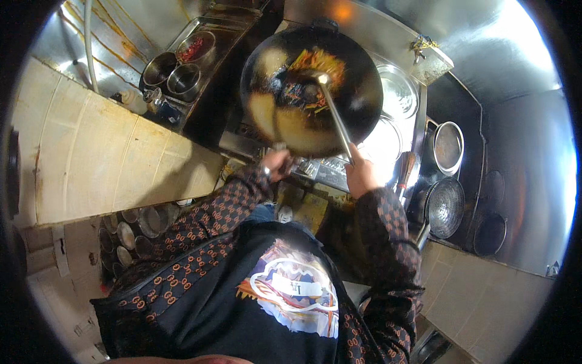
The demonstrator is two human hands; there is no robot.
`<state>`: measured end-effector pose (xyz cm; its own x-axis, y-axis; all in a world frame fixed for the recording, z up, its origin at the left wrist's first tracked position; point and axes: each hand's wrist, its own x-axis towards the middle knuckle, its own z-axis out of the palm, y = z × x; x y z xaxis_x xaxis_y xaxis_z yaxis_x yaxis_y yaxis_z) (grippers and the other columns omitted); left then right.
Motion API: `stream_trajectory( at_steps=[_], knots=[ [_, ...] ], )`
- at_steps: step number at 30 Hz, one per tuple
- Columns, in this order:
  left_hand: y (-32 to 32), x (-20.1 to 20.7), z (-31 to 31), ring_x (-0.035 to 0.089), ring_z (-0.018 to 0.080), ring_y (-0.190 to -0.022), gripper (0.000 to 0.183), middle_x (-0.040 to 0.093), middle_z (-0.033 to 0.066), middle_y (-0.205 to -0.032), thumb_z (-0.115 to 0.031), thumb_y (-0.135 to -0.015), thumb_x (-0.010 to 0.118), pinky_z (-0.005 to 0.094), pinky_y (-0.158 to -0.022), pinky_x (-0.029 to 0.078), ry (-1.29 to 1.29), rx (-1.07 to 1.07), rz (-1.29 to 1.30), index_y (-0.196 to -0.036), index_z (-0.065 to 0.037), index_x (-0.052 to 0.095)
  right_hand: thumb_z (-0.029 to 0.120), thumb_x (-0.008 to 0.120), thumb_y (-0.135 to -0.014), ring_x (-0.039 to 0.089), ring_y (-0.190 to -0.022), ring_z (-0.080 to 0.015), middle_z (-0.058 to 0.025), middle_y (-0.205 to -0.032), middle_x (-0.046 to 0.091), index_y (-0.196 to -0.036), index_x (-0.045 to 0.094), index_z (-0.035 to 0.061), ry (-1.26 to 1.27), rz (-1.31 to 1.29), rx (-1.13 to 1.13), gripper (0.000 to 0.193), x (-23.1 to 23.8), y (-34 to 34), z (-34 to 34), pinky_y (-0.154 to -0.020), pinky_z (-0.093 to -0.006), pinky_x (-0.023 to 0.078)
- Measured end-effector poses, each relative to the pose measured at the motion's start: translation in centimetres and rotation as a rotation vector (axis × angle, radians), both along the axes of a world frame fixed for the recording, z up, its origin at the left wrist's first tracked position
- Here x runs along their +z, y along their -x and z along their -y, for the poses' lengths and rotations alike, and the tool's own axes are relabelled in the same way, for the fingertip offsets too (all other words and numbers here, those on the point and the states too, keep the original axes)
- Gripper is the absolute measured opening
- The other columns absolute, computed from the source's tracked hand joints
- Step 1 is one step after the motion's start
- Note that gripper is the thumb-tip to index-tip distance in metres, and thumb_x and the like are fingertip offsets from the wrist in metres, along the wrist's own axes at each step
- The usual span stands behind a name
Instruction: The person stir-fries ingredients in a wok over a high flame. They add a red paste and a white powder from containers, then incorporate sliced green vegetables from a strainer, continuously tossing and stirring the mixture with a ladle.
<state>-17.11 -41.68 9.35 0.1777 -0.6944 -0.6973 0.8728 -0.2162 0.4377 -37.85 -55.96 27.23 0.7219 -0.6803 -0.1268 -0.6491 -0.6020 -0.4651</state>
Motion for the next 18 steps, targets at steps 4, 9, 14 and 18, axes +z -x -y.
stream_trajectory(
  at_steps=[4, 9, 14, 18],
  knots=[
    [4.3, -2.8, -7.2, 0.059, 0.017, -0.057, 0.016, 0.066, 0.01, -0.077, -0.013, -0.09, 0.054, 0.0286, -0.047, 0.044, 0.081, -0.237, 0.171, -0.082, -0.003, 0.063, 0.007, 0.063, -0.087, 0.068, -0.101, -0.0373, -0.0281, -0.114, 0.065, -0.142, 0.05, 0.0075, -0.067, 0.058, 0.069, 0.056, 1.2, 10.3, -1.4, -0.088, -0.0409, 0.052],
    [5.6, 0.3, -6.0, 0.043, 0.0118, -0.049, 0.011, 0.055, 0.0059, -0.073, -0.01, -0.088, 0.053, 0.0261, -0.042, 0.033, 0.04, 0.076, -0.066, -0.079, -0.005, 0.051, -0.001, 0.06, -0.088, 0.054, -0.067, -0.0047, -0.0074, -0.106, 0.069, -0.14, 0.053, 0.0058, -0.603, -0.014, -0.232, 0.053, 8.7, 16.6, -6.5, -0.058, -0.0226, 0.046],
    [6.6, 0.2, -10.1, 0.043, 0.0126, -0.052, 0.007, 0.061, 0.0119, -0.081, -0.009, -0.088, 0.052, 0.0249, -0.042, 0.033, 0.024, 0.113, -0.118, -0.085, -0.003, 0.052, 0.003, 0.061, -0.089, 0.064, -0.077, -0.0182, -0.0136, -0.105, 0.07, -0.141, 0.052, 0.0076, -0.35, -0.059, -0.117, 0.053, 3.4, 11.5, -8.7, -0.068, -0.0333, 0.051],
    [7.6, -1.6, -15.0, 0.045, 0.0127, -0.053, 0.011, 0.065, 0.0135, -0.082, -0.013, -0.09, 0.052, 0.0263, -0.04, 0.029, -0.013, 0.1, -0.06, -0.086, -0.003, 0.054, 0.012, 0.063, -0.09, 0.07, -0.085, -0.0316, -0.0222, -0.095, 0.07, -0.141, 0.053, 0.0082, 0.009, 0.03, 0.085, 0.052, -6.8, 11.9, -7.3, -0.078, -0.0397, 0.054]
  ],
)
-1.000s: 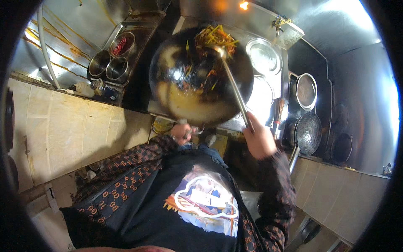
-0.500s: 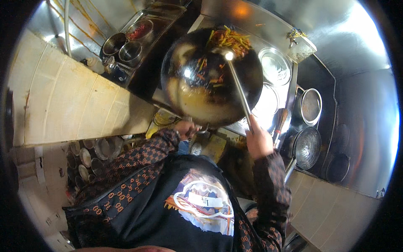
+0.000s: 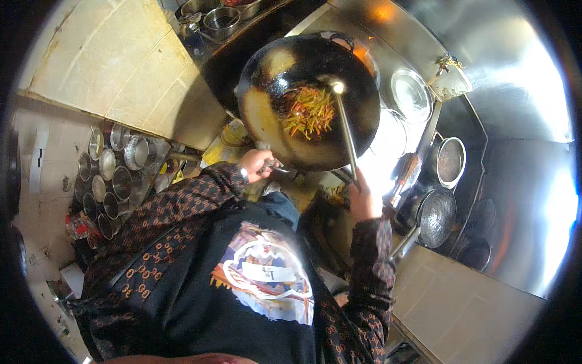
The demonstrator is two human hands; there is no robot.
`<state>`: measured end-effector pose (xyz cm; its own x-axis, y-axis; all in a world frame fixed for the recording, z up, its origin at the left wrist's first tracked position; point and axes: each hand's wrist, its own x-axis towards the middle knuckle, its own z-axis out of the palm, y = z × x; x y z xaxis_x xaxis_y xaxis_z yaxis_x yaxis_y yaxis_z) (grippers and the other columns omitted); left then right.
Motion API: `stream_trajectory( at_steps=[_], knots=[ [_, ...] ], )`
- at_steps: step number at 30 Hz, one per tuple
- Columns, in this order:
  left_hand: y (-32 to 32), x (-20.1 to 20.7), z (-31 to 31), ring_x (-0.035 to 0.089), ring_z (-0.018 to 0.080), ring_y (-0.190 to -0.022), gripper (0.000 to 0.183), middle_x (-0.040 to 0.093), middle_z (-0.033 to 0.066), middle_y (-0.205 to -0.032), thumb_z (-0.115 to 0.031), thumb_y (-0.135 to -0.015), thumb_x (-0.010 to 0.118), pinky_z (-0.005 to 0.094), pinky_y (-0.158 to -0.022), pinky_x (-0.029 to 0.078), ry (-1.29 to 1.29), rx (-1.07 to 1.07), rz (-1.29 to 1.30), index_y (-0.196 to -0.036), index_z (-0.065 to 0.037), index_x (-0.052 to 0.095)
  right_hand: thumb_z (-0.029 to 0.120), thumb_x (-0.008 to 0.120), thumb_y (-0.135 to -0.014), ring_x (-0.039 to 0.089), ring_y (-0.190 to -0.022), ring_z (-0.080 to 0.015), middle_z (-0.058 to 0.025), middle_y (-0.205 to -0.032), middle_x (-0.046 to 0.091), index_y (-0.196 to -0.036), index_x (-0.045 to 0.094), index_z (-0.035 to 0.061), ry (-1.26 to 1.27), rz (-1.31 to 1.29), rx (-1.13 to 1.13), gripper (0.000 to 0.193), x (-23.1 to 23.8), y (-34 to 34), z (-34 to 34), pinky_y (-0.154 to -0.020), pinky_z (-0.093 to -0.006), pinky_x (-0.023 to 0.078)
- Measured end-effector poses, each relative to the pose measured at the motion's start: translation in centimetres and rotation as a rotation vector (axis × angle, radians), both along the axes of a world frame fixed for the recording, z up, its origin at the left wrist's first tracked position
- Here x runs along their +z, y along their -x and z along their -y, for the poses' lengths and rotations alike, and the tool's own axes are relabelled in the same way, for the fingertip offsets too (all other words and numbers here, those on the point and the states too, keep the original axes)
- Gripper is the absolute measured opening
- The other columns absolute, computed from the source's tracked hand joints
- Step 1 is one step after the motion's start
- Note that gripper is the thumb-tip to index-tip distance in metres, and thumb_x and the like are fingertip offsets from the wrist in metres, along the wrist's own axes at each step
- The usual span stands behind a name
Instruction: The person stir-fries ingredients in a wok over a high flame. They add a red paste and a white powder from containers, then incorporate sliced green vegetables from a strainer, continuously tossing and stirring the mixture with a ladle.
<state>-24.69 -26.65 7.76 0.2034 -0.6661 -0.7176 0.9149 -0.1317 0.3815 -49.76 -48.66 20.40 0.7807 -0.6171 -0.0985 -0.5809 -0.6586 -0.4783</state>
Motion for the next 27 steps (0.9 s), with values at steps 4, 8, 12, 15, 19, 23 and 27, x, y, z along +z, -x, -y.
stream_trajectory(
  at_steps=[4, 8, 12, 15, 19, 23, 27],
  knots=[
    [-0.5, 0.4, -1.6, 0.053, 0.0108, -0.048, 0.032, 0.069, 0.0108, -0.078, -0.036, -0.1, 0.053, 0.0246, -0.038, 0.035, 0.14, -0.089, 0.239, -0.087, -0.007, 0.058, 0.017, 0.064, -0.091, 0.07, -0.081, -0.0344, -0.0253, -0.09, 0.068, -0.142, 0.052, 0.0107, 0.135, -0.124, -0.038, 0.053, -4.7, 2.7, 0.4, -0.073, -0.0436, 0.053],
    [0.2, 4.2, -5.9, 0.059, 0.0087, -0.058, 0.051, 0.069, 0.0037, -0.08, -0.049, -0.104, 0.04, 0.0258, -0.051, 0.048, 0.181, -0.225, 0.545, -0.091, -0.008, 0.066, 0.017, 0.058, -0.097, 0.059, -0.059, -0.021, -0.01, -0.083, 0.064, -0.133, 0.052, 0.0096, -0.63, 0.403, -0.392, 0.038, -1.1, 0.4, -7.2, -0.051, -0.0327, 0.049],
    [0.1, 8.8, -16.2, 0.062, 0.0127, -0.079, 0.049, 0.068, 0.0058, -0.089, -0.052, -0.101, 0.047, 0.0302, -0.072, 0.05, 0.291, -0.311, 0.809, -0.108, -0.009, 0.07, 0.012, 0.053, -0.097, 0.056, -0.055, -0.0145, -0.0094, -0.082, 0.06, -0.121, 0.05, 0.0, -1.093, 0.63, -0.268, 0.027, 2.8, -4.1, -27.3, -0.046, -0.026, 0.048],
    [-0.4, 11.2, -24.6, 0.066, 0.0153, -0.07, 0.047, 0.07, 0.0057, -0.079, -0.051, -0.095, 0.06, 0.0312, -0.069, 0.052, 0.307, -0.322, 0.726, -0.094, -0.005, 0.072, 0.023, 0.051, -0.099, 0.069, -0.083, -0.0281, -0.0146, -0.087, 0.065, -0.107, 0.055, -0.0008, -1.407, 0.375, 0.14, 0.025, 1.2, -6.9, -43.4, -0.07, -0.0367, 0.058],
    [-0.4, 13.9, -33.7, 0.06, 0.0131, -0.06, 0.02, 0.065, 0.0008, -0.071, -0.029, -0.085, 0.075, 0.031, -0.059, 0.049, 0.112, -0.497, 0.866, -0.096, -0.013, 0.07, 0.019, 0.067, -0.096, 0.062, -0.098, -0.0161, -0.0074, -0.104, 0.066, -0.121, 0.057, 0.0007, -1.29, -0.138, 0.655, 0.033, -1.2, -8.5, -50.1, -0.088, -0.0306, 0.049],
    [3.0, 13.1, -48.5, 0.057, 0.0115, -0.055, 0.022, 0.059, 0.0, -0.066, -0.028, -0.089, 0.07, 0.0274, -0.05, 0.046, -0.186, -0.279, 0.69, -0.096, -0.007, 0.066, 0.011, 0.07, -0.09, 0.067, -0.098, -0.0171, -0.0126, -0.108, 0.071, -0.125, 0.06, -0.0001, -0.946, -0.34, 1.043, 0.038, -1.0, -12.1, -46.2, -0.087, -0.0316, 0.054],
    [8.3, 9.0, -57.9, 0.06, 0.0104, -0.064, 0.029, 0.063, 0.0012, -0.081, -0.02, -0.089, 0.07, 0.0271, -0.058, 0.051, -0.297, -0.149, 0.589, -0.113, -0.006, 0.061, 0.012, 0.069, -0.09, 0.068, -0.085, -0.0144, -0.0118, -0.1, 0.072, -0.122, 0.063, -0.0003, -0.664, -0.239, 0.959, 0.035, -2.1, -23.1, -45.8, -0.078, -0.0317, 0.056]
  ],
)
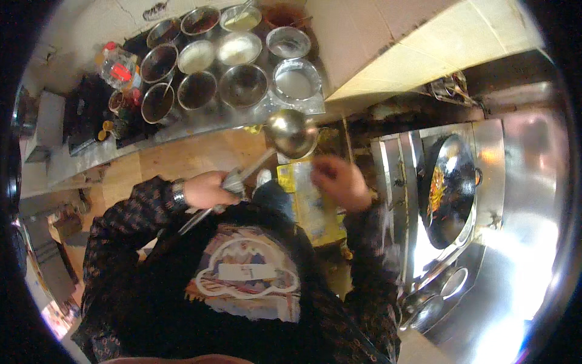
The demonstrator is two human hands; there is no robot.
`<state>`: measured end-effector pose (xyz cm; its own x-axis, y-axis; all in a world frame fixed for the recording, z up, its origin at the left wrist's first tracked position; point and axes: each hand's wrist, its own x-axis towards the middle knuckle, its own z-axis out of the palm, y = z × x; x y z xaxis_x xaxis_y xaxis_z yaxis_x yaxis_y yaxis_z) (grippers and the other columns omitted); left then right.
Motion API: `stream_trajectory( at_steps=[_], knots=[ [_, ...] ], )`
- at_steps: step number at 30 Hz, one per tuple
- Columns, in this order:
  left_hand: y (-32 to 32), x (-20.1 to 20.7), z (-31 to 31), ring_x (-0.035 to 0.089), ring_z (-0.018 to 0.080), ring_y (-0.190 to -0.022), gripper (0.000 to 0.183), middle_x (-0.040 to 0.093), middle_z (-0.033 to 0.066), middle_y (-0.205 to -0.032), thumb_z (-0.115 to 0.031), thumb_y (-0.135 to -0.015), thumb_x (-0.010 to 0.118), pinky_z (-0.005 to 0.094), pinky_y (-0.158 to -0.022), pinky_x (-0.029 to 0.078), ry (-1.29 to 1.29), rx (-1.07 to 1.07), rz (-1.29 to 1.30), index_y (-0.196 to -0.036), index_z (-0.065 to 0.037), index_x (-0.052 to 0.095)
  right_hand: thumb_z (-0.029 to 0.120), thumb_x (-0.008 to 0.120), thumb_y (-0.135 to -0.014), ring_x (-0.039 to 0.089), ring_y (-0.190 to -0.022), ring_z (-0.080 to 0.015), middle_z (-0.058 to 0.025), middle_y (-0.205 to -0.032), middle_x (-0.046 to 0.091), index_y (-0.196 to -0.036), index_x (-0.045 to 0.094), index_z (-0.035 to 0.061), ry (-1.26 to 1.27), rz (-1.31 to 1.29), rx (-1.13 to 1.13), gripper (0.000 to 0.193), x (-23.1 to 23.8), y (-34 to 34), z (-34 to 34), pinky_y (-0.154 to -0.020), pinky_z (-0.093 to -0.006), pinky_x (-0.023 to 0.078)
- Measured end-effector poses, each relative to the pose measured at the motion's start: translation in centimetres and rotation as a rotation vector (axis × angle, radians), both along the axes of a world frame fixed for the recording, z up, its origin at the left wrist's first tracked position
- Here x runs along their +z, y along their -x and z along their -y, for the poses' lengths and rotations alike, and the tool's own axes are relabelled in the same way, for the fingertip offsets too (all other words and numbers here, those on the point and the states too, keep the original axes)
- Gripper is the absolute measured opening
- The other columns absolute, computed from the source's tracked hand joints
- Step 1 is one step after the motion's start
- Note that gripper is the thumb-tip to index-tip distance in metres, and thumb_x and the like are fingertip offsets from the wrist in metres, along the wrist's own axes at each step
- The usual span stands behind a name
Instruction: The person stir-fries ingredients in a wok over a high flame. They add a red paste and a white powder from containers, then incorporate sliced green vegetables from a strainer, continuously tossing and stirring the mixture with a ladle.
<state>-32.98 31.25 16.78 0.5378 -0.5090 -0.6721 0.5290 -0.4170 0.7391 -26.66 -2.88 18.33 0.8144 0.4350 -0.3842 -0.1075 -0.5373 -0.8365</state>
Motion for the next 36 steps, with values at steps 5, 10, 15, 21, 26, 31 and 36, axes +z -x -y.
stream_trajectory(
  at_steps=[5, 10, 15, 21, 26, 31, 36],
  knots=[
    [1.9, -3.6, -1.1, 0.061, 0.0161, -0.064, 0.038, 0.065, 0.0075, -0.081, -0.028, -0.083, 0.072, 0.0331, -0.059, 0.051, -0.058, 0.213, -0.111, -0.109, -0.003, 0.061, 0.019, 0.07, -0.087, 0.069, -0.09, -0.0288, -0.017, -0.092, 0.068, -0.119, 0.065, 0.0059, 0.28, 0.41, 0.196, 0.035, -9.6, -18.9, -6.0, -0.08, -0.0362, 0.055],
    [-0.5, -3.6, 1.2, 0.067, 0.0223, -0.074, 0.042, 0.069, 0.0144, -0.09, -0.031, -0.084, 0.072, 0.0365, -0.07, 0.053, -0.158, 0.244, -0.134, -0.11, 0.0, 0.063, 0.017, 0.064, -0.086, 0.063, -0.108, -0.0391, -0.0242, -0.124, 0.055, -0.129, 0.057, 0.009, 0.776, 0.455, 0.503, 0.044, -19.5, -26.8, -11.2, -0.09, -0.0457, 0.054],
    [-2.5, -3.1, 2.1, 0.069, 0.0284, -0.086, 0.041, 0.071, 0.0178, -0.096, -0.032, -0.084, 0.071, 0.0387, -0.08, 0.053, -0.261, 0.268, -0.194, -0.111, -0.001, 0.064, 0.014, 0.062, -0.087, 0.061, -0.107, -0.0415, -0.0237, -0.121, 0.052, -0.124, 0.055, 0.0072, 0.833, 0.535, 0.471, 0.038, -22.4, -27.4, -12.3, -0.09, -0.047, 0.054],
    [-3.9, -2.4, 2.4, 0.069, 0.023, -0.078, 0.04, 0.071, 0.0147, -0.087, -0.032, -0.084, 0.071, 0.0366, -0.073, 0.054, -0.24, 0.336, -0.228, -0.109, -0.001, 0.064, 0.01, 0.059, -0.088, 0.065, -0.099, -0.0409, -0.0242, -0.12, 0.053, -0.121, 0.055, 0.0049, 0.788, 0.506, 0.526, 0.034, -23.1, -28.0, -11.8, -0.086, -0.0466, 0.055],
    [-4.3, -2.8, 2.6, 0.065, 0.0171, -0.072, 0.035, 0.069, 0.0093, -0.083, -0.027, -0.085, 0.072, 0.0331, -0.067, 0.052, -0.227, 0.367, -0.217, -0.106, -0.001, 0.065, 0.007, 0.06, -0.085, 0.066, -0.099, -0.0398, -0.0223, -0.112, 0.061, -0.117, 0.06, 0.0071, 0.724, 0.574, 0.461, 0.032, -24.4, -28.2, -11.3, -0.086, -0.0478, 0.054],
    [-4.5, -3.4, 2.3, 0.064, 0.017, -0.071, 0.032, 0.069, 0.0075, -0.083, -0.025, -0.084, 0.073, 0.032, -0.068, 0.052, -0.209, 0.399, -0.27, -0.104, -0.001, 0.065, 0.011, 0.066, -0.08, 0.066, -0.101, -0.0338, -0.0204, -0.101, 0.07, -0.101, 0.071, 0.0054, 0.523, 0.436, 0.453, 0.022, -22.1, -28.8, -11.2, -0.087, -0.0454, 0.052],
    [-4.7, -3.5, 2.4, 0.066, 0.0168, -0.071, 0.031, 0.07, 0.0082, -0.082, -0.027, -0.084, 0.072, 0.0328, -0.067, 0.053, -0.211, 0.396, -0.253, -0.101, -0.002, 0.066, 0.01, 0.071, -0.082, 0.07, -0.088, -0.0229, -0.015, -0.097, 0.072, -0.105, 0.07, 0.0039, 0.273, -0.046, 0.371, 0.024, -15.1, -26.7, -9.8, -0.077, -0.0334, 0.054]
  ],
)
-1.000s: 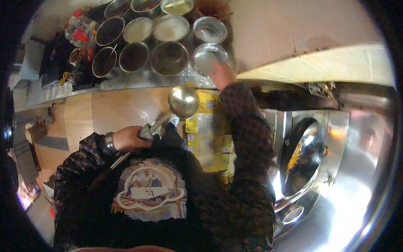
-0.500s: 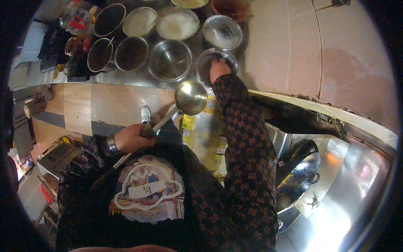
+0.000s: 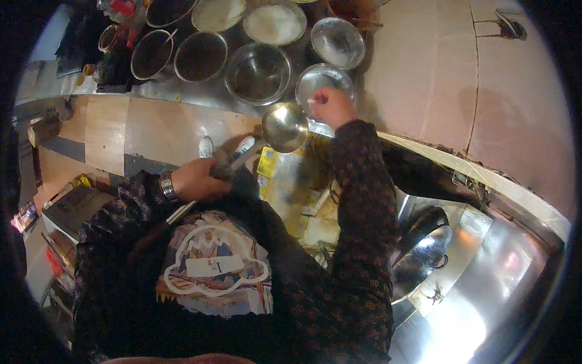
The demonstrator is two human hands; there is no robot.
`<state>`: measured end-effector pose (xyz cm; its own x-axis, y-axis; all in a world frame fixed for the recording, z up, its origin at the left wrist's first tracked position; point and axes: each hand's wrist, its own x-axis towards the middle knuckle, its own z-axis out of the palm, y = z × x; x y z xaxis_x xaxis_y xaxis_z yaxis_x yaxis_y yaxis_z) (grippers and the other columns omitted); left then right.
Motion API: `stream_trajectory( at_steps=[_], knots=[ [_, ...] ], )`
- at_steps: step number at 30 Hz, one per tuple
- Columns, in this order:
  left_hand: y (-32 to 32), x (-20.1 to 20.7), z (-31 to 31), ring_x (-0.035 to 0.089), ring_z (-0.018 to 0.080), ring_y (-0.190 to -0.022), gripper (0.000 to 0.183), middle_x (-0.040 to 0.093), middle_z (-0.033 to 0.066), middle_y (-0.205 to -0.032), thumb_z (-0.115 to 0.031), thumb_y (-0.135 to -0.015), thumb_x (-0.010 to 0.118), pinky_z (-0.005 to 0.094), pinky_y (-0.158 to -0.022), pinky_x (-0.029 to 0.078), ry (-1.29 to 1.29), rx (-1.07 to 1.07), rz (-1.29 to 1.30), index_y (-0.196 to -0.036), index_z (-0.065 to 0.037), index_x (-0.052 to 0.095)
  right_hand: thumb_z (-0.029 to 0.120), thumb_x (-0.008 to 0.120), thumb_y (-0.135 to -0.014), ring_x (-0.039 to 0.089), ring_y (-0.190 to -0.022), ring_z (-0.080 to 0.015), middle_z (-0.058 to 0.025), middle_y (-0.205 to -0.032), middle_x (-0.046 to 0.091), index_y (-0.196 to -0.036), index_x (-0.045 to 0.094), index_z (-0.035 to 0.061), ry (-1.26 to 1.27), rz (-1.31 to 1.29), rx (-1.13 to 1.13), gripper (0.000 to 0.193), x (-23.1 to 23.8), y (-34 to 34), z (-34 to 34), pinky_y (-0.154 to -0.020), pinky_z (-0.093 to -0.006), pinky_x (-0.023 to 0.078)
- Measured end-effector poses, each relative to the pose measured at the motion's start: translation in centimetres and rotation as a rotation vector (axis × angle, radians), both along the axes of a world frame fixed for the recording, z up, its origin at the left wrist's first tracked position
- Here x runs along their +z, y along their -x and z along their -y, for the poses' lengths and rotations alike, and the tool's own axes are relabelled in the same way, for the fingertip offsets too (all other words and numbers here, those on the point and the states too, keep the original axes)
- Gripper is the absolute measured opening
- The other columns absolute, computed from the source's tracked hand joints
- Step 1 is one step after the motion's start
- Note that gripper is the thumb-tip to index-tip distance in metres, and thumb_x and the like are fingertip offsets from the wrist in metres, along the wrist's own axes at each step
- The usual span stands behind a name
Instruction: The person stir-fries ingredients in a wok over a high flame. They add a red paste and a white powder from containers, then incorporate sliced green vegetables from a strainer, continuously tossing and stirring the mixture with a ladle.
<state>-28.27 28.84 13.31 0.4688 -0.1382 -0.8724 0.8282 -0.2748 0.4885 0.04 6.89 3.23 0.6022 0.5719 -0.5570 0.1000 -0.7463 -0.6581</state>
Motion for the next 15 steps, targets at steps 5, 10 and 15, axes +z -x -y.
stream_trajectory(
  at_steps=[5, 10, 15],
  knots=[
    [-0.1, -0.1, 0.0, 0.067, 0.0196, -0.072, 0.036, 0.07, 0.0109, -0.084, -0.031, -0.085, 0.072, 0.0351, -0.065, 0.053, -0.034, -0.101, 0.09, -0.104, -0.002, 0.065, 0.011, 0.071, -0.085, 0.07, -0.086, -0.0223, -0.0145, -0.098, 0.072, -0.109, 0.068, 0.0014, -0.151, -0.017, 0.074, 0.026, 6.1, 5.4, 1.7, -0.078, -0.0325, 0.054],
    [0.1, -0.1, -0.3, 0.067, 0.0221, -0.08, 0.042, 0.069, 0.014, -0.089, -0.034, -0.084, 0.073, 0.0374, -0.071, 0.053, 0.046, -0.068, 0.054, -0.108, -0.001, 0.062, 0.011, 0.07, -0.087, 0.07, -0.087, -0.0198, -0.014, -0.101, 0.071, -0.114, 0.066, 0.0001, -0.208, 0.042, 0.074, 0.029, 9.3, 8.3, 1.8, -0.079, -0.0309, 0.054],
    [0.6, -0.3, -0.4, 0.068, 0.0222, -0.078, 0.043, 0.07, 0.0134, -0.088, -0.035, -0.084, 0.072, 0.0367, -0.07, 0.053, -0.023, -0.108, 0.12, -0.107, 0.0, 0.063, 0.01, 0.07, -0.089, 0.068, -0.087, -0.0155, -0.0102, -0.101, 0.071, -0.116, 0.065, 0.0005, -0.255, -0.1, -0.003, 0.029, 9.1, 6.3, 2.9, -0.08, -0.0289, 0.054]
  ],
)
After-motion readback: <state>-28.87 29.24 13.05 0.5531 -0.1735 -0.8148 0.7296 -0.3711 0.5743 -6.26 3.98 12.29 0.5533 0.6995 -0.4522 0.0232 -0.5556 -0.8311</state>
